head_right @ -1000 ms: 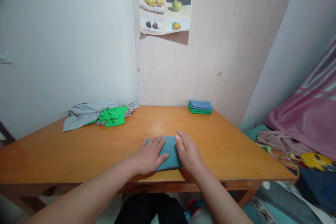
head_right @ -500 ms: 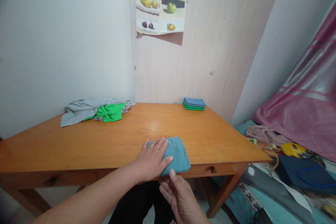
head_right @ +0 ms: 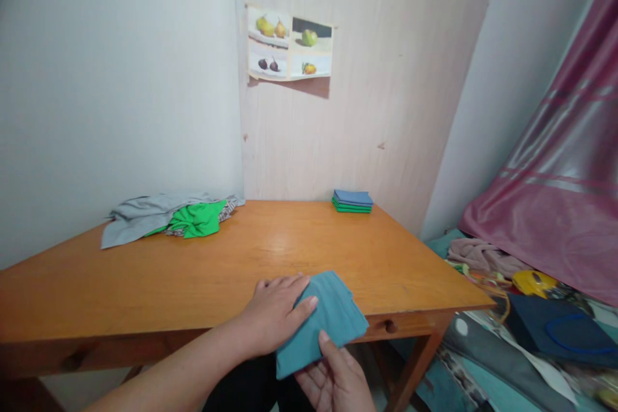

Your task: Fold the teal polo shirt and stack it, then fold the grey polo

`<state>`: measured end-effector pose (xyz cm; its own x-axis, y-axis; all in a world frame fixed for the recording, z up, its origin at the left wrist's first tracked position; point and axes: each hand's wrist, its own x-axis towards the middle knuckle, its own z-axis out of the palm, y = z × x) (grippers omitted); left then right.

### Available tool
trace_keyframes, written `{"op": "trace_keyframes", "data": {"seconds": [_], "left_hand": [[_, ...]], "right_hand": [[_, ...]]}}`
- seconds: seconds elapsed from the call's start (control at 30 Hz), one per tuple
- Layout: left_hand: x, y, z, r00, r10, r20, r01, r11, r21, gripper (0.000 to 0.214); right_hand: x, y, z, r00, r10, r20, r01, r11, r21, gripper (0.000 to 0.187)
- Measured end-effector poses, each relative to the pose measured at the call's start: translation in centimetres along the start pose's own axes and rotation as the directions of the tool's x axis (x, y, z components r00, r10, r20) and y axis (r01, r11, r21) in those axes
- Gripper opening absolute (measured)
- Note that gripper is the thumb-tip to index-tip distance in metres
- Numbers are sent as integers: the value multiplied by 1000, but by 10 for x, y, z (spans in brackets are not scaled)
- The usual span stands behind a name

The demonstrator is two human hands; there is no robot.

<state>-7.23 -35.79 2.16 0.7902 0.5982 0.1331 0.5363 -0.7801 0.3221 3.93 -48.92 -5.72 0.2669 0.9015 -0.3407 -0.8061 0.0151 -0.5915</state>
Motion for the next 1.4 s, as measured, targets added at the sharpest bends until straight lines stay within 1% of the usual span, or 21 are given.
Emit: {"op": "trace_keyframes", "data": {"seconds": [0.1,0.17,0.27,0.37,0.43,0.53,0.6,0.7,0.83,0.93,1.03,1.13,1.23,1.4], "left_hand": [[16,-15,0,997,-29,-70,26,999,-36,69],[30,-29,0,994,-62,-92,57,997,-57,70],[56,-51,1,989,-94,-114,89,995,-52,67],[84,-70,4,982,-132,-136,133,991,-9,60],[101,-80,7,975,-163,-149,168,985,24,56],[125,-87,13,968,-187,-165,201,977,73,52],[140,-89,16,969,-181,-167,198,975,97,50],[162,-90,22,977,-144,-160,162,981,107,52],[188,-90,32,986,-83,-146,100,988,116,62],[197,-92,39,991,-60,-118,73,992,107,73],[197,-94,43,995,-56,-82,63,994,85,79],[195,-94,43,996,-77,-48,81,994,68,79],[194,-90,39,995,-102,-15,102,993,57,78],[193,-84,36,993,-122,0,122,992,45,77]], "right_hand": [[-1,-22,-7,1000,-5,-30,5,1000,-8,61],[1,-40,-7,996,-49,-74,48,999,-15,62],[8,-72,0,979,-169,-111,165,985,-42,56],[23,-105,7,943,-312,-119,303,949,-89,46],[37,-127,8,916,-380,-126,367,923,-115,41],[62,-158,7,900,-418,-122,404,907,-121,32],[79,-176,5,895,-434,-101,422,898,-122,28],[107,-201,5,884,-463,-60,453,882,-131,25],[149,-234,9,870,-493,-26,482,860,-170,20],[185,-260,14,855,-518,-12,506,840,-195,17],[223,-284,19,840,-542,-12,531,827,-184,15],[262,-305,25,846,-533,-20,525,838,-149,14],[299,-321,31,850,-525,-37,516,846,-133,10],[354,-340,39,847,-527,-64,517,846,-128,3]]}}
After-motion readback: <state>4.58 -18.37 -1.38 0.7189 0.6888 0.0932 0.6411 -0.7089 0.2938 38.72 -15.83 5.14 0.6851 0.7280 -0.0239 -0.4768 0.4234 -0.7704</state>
